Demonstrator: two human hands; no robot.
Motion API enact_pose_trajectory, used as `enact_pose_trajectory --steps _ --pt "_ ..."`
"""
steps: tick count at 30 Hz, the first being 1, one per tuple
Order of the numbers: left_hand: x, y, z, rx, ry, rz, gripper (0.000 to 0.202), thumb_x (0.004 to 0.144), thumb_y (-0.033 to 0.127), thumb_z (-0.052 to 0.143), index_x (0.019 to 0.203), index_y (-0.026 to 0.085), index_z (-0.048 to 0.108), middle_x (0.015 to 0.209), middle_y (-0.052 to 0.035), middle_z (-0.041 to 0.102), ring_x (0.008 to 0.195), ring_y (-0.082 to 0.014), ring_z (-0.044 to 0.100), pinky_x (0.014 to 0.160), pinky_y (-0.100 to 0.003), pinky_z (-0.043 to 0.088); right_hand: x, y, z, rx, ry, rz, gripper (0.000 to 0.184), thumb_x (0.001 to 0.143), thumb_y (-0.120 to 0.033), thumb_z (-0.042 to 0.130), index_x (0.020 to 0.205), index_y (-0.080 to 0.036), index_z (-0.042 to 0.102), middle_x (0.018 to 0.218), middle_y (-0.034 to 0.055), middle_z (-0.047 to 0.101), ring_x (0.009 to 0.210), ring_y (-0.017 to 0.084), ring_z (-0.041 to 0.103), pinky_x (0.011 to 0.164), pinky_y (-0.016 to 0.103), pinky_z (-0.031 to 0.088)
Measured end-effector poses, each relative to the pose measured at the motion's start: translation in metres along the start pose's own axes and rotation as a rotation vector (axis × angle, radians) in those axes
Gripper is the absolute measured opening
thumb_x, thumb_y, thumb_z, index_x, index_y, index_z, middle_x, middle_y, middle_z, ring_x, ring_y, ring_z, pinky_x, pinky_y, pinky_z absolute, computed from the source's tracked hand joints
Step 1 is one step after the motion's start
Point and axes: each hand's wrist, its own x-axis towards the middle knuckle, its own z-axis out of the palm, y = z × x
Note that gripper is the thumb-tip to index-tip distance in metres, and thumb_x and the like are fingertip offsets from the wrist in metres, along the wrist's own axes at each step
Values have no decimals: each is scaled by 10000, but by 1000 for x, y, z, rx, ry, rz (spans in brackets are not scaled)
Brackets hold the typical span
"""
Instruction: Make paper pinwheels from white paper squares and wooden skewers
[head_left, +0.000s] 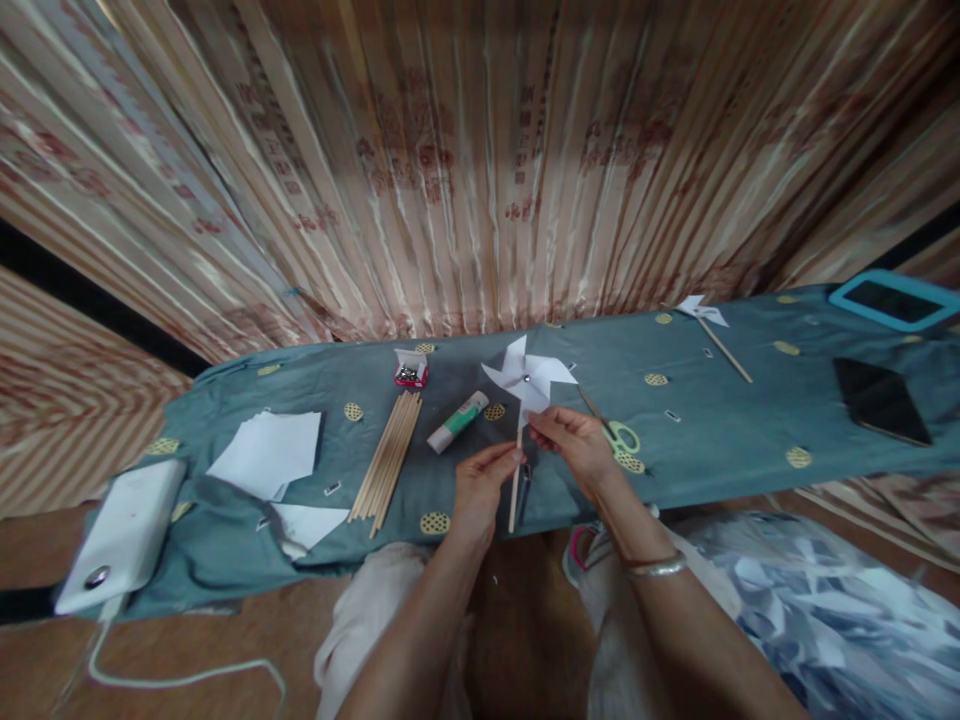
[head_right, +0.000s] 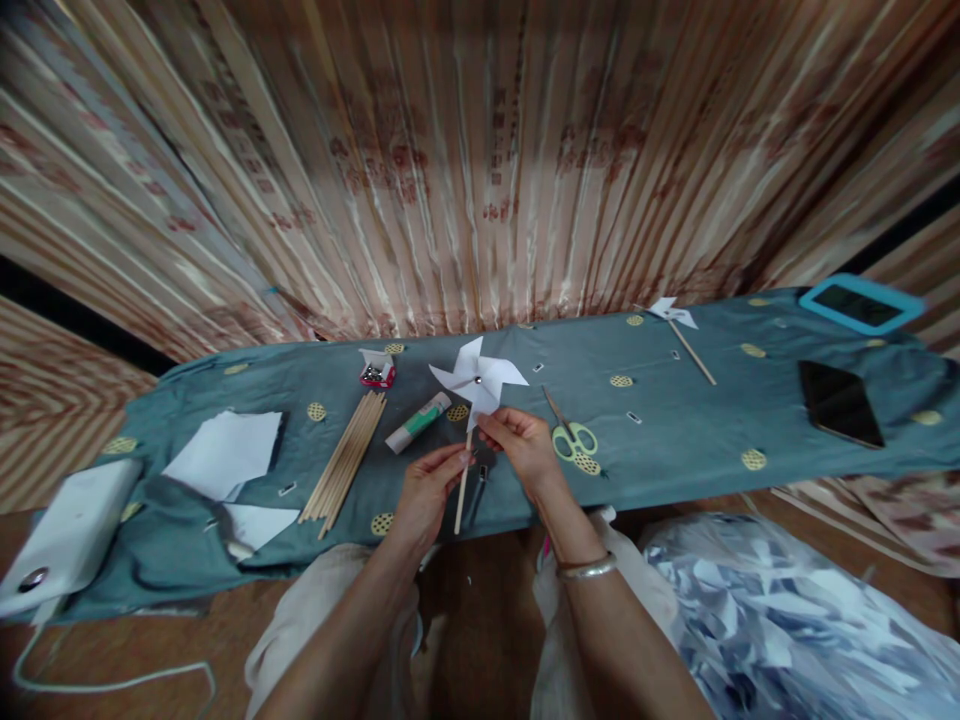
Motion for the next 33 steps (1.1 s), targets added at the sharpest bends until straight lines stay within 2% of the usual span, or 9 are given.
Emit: enact_pose_trajectory --steps 5,9,12,15,17,22,26,33 --pt "-2 3 0 -3 -11 -11 322 473 335 863 719 152 765 670 -39 718 651 -135 625 724 -265 477 -1 -1 4 -47 8 -17 409 473 -532 834 498 -184 621 491 -20 605 467 82 483 487 231 382" --pt "-2 5 0 10 -5 -7 333 479 341 861 731 144 766 689 -49 723 655 -141 628 723 -269 478 -1 -4 -3 -107 49 -66 458 482 -618 795 500 -187 640 478 -7 610 445 92 484 459 237 379" --pt "-1 6 -1 11 0 -3 337 478 338 863 737 145 767 704 -54 726 674 -143 633 738 -269 475 3 -7 -16 -123 191 -129 475 503 -647 772 519 -187 654 487 7 619 442 101 485 455 244 374" --pt "-1 5 -2 24 -10 -16 334 477 340 862 731 145 768 693 -54 723 668 -139 626 728 -263 471 11 -9 -31 -80 379 -230 425 542 -602 777 566 -193 661 533 1 630 491 110 508 511 253 397" --pt "-2 5 -2 37 -24 -25 333 473 343 862 723 145 768 679 -52 720 653 -137 618 716 -261 468 16 -11 -38 -29 451 -286 383 544 -557 794 608 -199 671 586 -8 651 546 115 534 570 259 416" --pt "-4 4 -1 65 -39 -54 326 453 341 866 701 154 767 648 -44 714 630 -135 608 690 -259 465 23 -11 -40 56 416 -308 315 531 -470 821 639 -206 686 611 -28 644 605 117 542 640 266 425" --pt "-5 4 -1 67 -38 -58 326 449 340 870 701 159 767 656 -45 718 637 -139 615 699 -263 469 20 -11 -35 20 395 -293 261 518 -409 823 619 -205 694 570 -33 619 556 107 488 581 258 393" --pt "-2 3 0 46 -26 -32 339 442 350 879 694 154 766 655 -44 717 644 -140 623 726 -270 477 16 -12 -29 11 383 -247 235 513 -393 803 589 -202 688 531 -34 594 535 103 460 542 248 360"
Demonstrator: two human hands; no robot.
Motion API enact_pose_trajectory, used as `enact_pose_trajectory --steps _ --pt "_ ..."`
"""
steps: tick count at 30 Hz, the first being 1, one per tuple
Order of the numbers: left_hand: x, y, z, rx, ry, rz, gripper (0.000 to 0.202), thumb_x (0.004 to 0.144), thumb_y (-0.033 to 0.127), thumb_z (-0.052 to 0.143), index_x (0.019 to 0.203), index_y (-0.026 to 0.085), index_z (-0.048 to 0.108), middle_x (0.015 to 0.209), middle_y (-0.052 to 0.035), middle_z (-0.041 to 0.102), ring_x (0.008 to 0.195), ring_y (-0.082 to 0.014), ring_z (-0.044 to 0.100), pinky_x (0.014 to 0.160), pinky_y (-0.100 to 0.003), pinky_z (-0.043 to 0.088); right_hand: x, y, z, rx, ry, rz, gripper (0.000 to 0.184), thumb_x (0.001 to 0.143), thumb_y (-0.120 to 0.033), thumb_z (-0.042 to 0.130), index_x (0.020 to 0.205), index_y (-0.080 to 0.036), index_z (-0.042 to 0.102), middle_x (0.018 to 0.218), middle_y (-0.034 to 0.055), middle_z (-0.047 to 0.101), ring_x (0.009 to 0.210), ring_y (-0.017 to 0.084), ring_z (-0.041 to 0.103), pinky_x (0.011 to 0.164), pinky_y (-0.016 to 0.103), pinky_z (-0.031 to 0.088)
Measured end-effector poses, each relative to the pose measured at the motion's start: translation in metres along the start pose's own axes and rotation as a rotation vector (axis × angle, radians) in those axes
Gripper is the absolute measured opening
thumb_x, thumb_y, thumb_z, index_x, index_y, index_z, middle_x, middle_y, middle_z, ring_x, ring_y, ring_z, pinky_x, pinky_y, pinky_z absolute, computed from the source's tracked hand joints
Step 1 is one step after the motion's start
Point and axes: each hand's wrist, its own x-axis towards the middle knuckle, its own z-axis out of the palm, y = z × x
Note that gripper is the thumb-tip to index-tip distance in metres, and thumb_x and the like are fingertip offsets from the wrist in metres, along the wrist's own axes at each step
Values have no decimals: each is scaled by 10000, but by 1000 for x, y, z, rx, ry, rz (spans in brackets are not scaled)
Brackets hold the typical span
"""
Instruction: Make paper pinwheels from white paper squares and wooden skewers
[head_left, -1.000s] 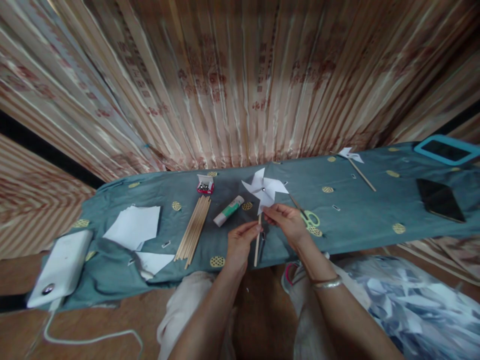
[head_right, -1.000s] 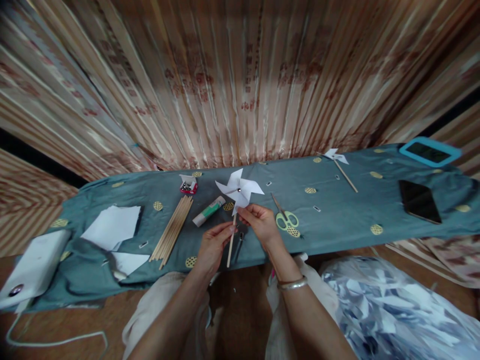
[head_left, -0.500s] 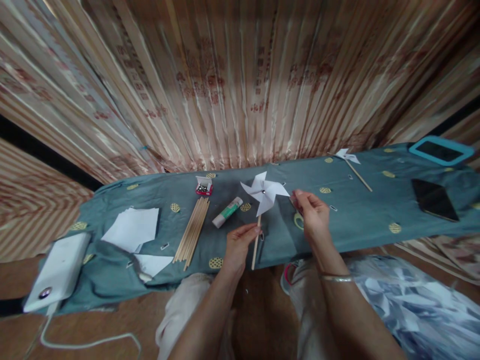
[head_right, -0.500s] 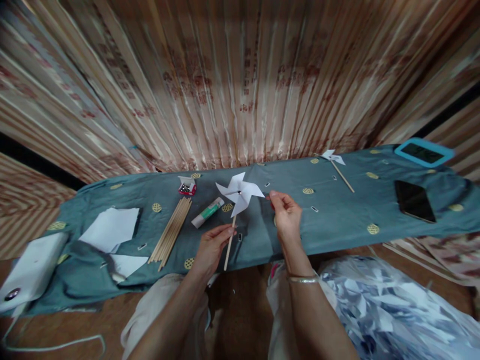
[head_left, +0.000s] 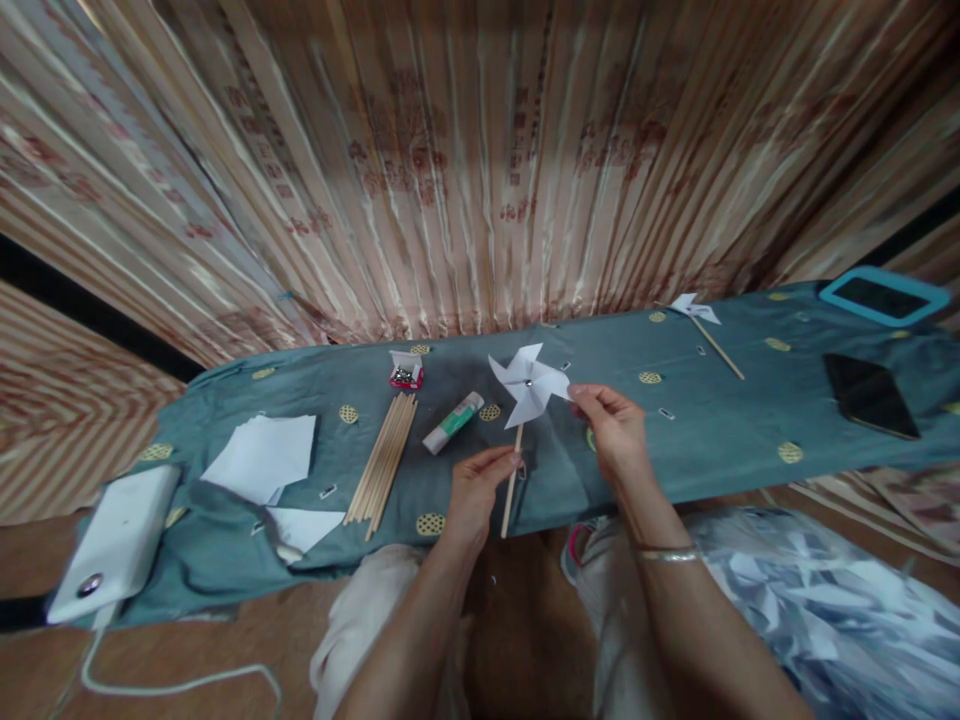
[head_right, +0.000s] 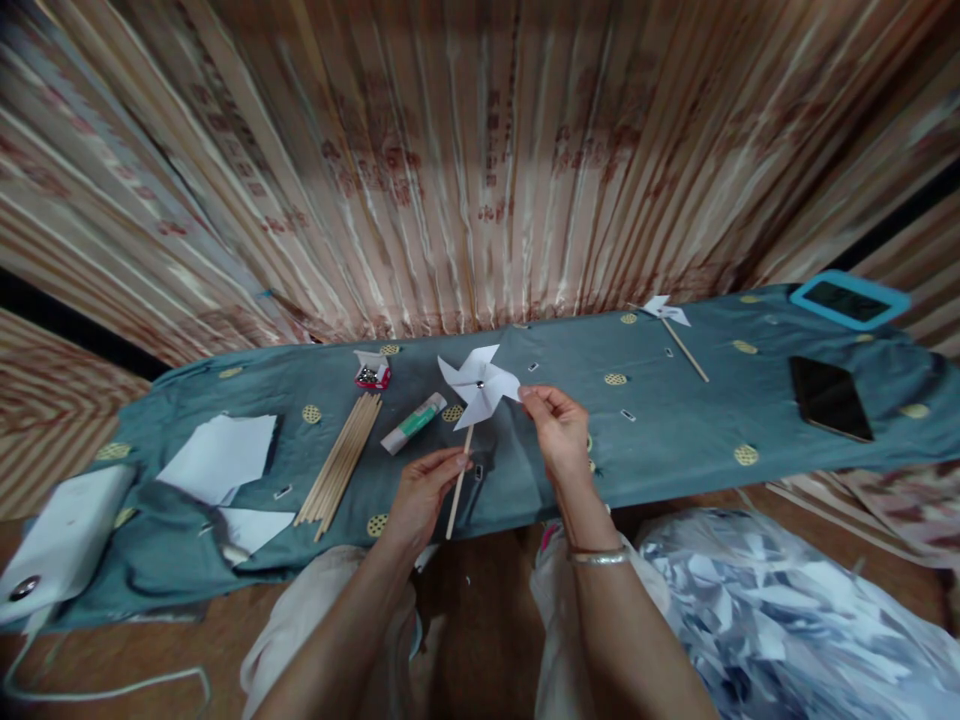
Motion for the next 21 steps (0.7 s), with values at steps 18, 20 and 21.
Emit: enact_pose_trajectory --steps 18,20,21 --pt "3 1 -1 -25 28 35 336 457 333 872 709 141 761 678 -55 723 657 -142 636 738 -272 472 -14 -3 10 -23 -62 77 228 500 -385 772 535 -182 673 496 -32 556 527 96 432 538 248 334" --pt "3 1 -1 -27 28 37 335 458 335 871 710 142 761 673 -53 722 659 -143 637 735 -270 472 -15 -3 11 -14 -70 85 229 496 -384 772 531 -180 674 492 -33 551 527 96 433 543 250 334" --pt "3 1 -1 -29 29 37 335 455 336 872 705 144 761 666 -50 720 659 -142 636 733 -268 471 -16 -3 11 -9 -72 89 229 493 -383 772 532 -180 675 491 -33 550 528 97 435 545 251 335"
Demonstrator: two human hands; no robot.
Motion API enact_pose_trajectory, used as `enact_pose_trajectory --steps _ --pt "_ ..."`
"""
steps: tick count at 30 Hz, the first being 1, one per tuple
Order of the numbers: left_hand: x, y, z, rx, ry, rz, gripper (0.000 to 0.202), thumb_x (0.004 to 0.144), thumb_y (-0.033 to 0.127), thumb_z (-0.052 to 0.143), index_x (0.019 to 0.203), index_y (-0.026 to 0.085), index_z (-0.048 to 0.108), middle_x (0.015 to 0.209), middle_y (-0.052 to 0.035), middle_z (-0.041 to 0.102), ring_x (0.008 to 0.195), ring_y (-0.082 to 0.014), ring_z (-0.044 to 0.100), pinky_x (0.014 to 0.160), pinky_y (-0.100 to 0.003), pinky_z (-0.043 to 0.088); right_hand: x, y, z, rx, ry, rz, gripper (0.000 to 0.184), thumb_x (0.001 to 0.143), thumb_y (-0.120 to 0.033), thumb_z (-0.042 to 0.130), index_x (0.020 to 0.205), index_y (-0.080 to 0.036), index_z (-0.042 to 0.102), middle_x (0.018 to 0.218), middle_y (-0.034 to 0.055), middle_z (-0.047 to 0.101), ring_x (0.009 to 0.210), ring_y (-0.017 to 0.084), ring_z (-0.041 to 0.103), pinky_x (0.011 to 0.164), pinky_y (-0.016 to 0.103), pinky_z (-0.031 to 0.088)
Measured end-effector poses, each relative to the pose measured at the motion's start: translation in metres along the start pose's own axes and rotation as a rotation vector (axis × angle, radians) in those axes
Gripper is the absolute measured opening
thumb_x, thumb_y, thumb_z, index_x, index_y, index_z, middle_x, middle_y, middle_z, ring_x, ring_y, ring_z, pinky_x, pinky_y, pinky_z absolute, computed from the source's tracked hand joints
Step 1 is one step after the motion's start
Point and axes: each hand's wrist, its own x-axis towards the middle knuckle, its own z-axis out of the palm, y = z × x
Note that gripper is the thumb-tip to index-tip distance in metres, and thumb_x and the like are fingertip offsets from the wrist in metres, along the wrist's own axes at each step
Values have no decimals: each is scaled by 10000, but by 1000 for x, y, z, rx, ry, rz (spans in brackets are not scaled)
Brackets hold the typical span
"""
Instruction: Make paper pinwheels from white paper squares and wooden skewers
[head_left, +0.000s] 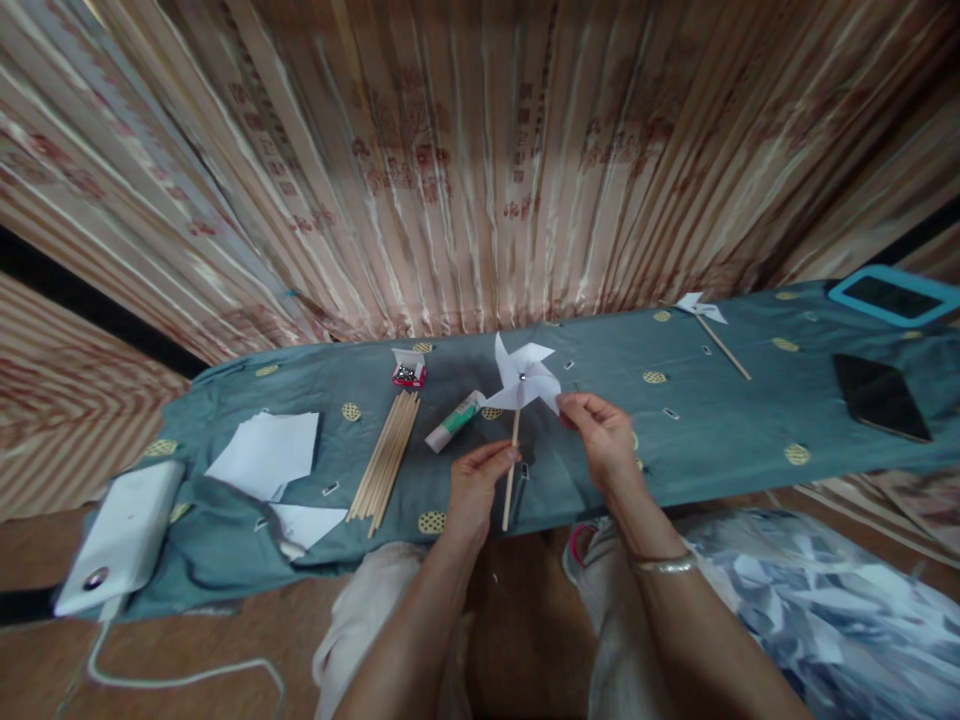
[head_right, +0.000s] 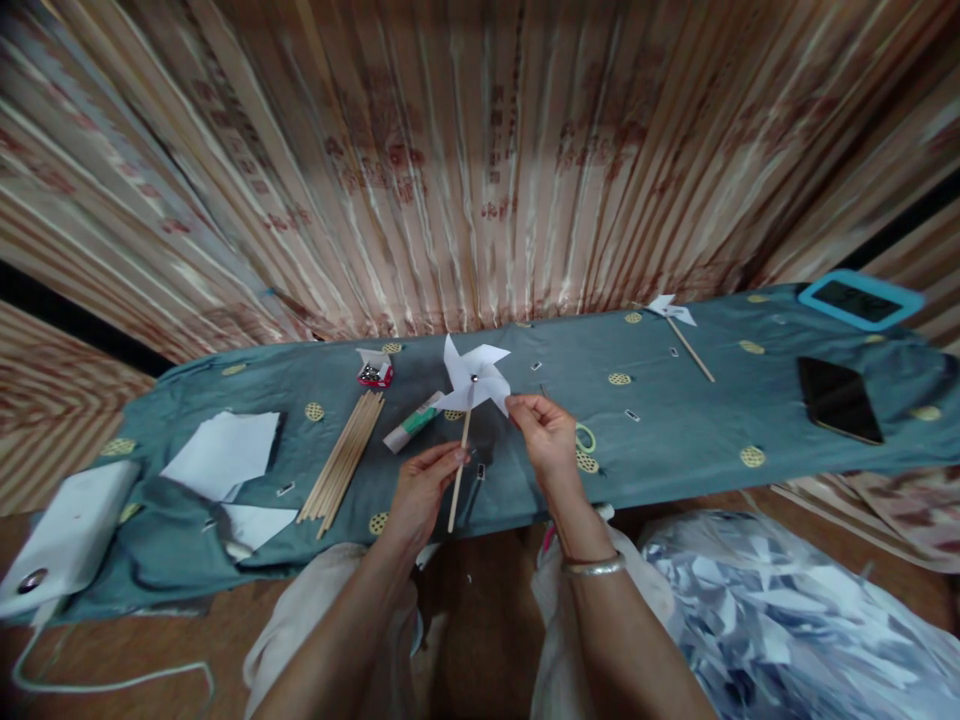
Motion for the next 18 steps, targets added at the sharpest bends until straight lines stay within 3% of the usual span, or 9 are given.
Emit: enact_pose_trajectory --steps 18 --pt "-1 3 1 -6 3 19 299 481 323 856 712 155 768 666 -38 718 661 -125 621 721 -244 460 -9 7 8 12 -104 33 213 514 -381 789 534 -201 676 534 -20 610 541 108 475 570 260 381"
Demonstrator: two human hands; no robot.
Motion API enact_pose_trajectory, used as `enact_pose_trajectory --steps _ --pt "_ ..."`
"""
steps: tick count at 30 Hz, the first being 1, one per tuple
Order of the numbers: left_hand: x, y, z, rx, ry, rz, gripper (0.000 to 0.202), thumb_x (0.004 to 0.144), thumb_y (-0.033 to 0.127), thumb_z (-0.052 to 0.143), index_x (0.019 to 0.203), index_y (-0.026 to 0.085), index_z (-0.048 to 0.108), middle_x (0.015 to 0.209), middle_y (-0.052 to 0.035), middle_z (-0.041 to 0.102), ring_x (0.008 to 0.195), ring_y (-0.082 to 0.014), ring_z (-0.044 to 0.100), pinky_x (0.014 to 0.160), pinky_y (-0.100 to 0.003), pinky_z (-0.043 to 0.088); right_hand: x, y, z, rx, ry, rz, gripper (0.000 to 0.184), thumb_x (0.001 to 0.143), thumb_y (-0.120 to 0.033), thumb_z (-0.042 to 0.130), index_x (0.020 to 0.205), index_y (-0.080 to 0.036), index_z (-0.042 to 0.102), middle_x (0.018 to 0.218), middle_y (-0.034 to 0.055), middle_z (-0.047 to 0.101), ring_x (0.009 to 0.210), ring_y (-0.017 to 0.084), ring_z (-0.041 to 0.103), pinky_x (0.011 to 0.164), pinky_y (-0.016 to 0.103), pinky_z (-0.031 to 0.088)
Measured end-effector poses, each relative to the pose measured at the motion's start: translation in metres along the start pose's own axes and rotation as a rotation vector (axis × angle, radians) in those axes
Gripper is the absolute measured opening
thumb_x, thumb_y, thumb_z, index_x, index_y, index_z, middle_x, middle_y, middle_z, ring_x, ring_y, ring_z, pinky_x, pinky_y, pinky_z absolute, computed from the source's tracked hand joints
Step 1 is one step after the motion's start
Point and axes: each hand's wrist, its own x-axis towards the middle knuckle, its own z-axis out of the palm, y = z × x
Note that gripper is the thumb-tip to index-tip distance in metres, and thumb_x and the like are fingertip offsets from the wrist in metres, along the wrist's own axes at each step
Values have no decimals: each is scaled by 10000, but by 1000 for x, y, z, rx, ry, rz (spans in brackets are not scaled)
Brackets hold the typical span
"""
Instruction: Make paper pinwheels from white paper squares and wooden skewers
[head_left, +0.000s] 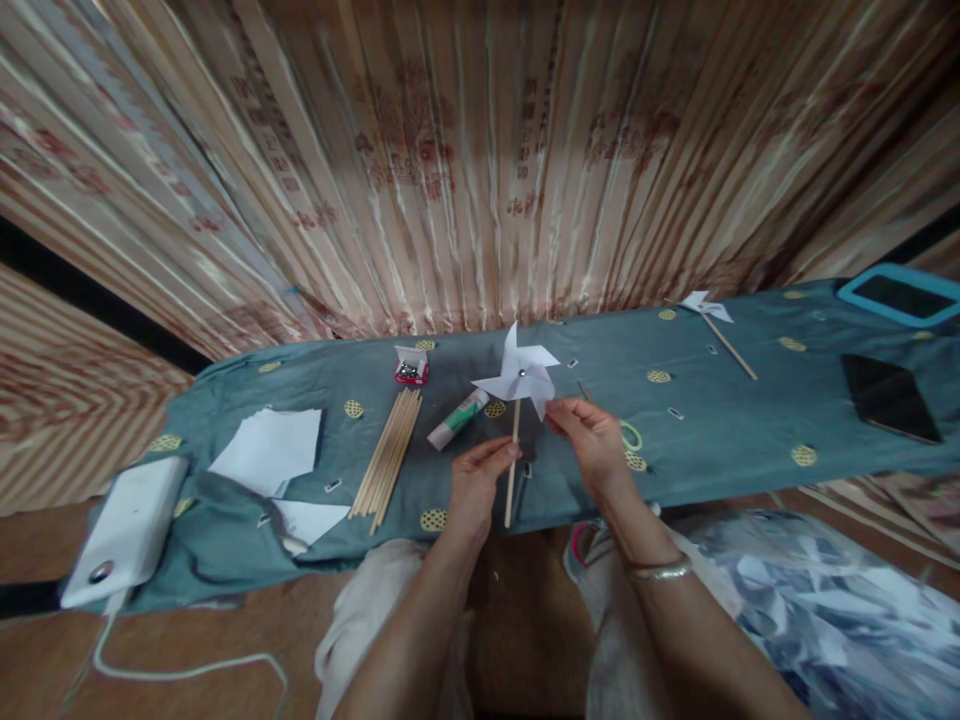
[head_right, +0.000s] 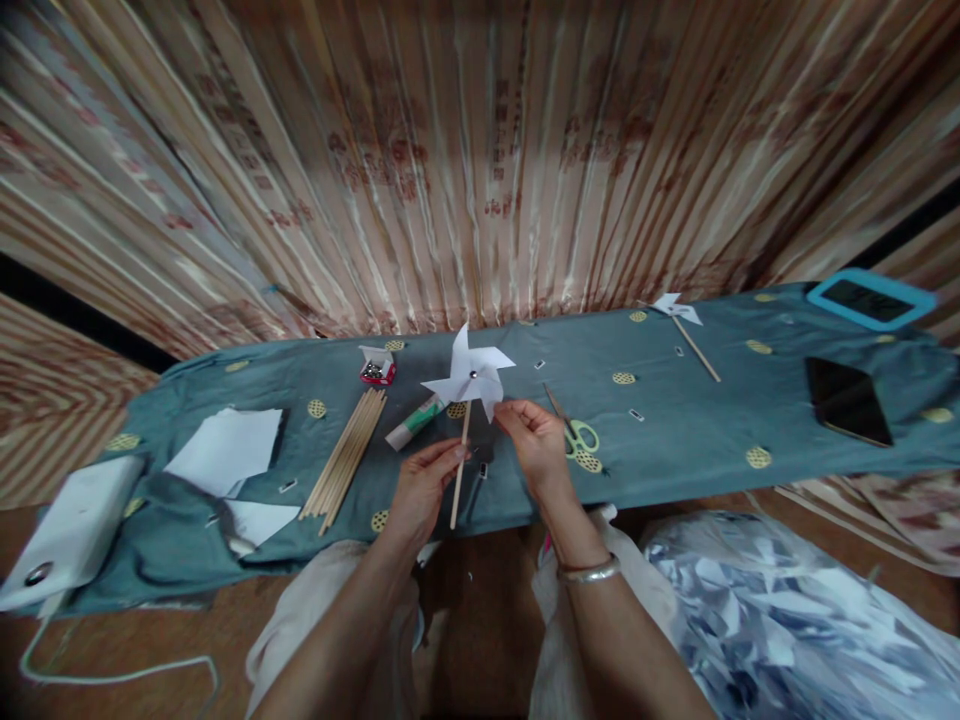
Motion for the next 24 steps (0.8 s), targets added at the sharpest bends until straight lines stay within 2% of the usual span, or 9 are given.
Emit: enact_pose_trajectory --steps 24 --pt "-1 2 1 -8 -5 -2 281 480 314 855 697 160 766 675 -35 719 668 -129 612 741 -257 456 -8 9 10 -8 -75 -6 263 555 -421 793 572 -189 672 582 0 641 572 119 522 561 260 416"
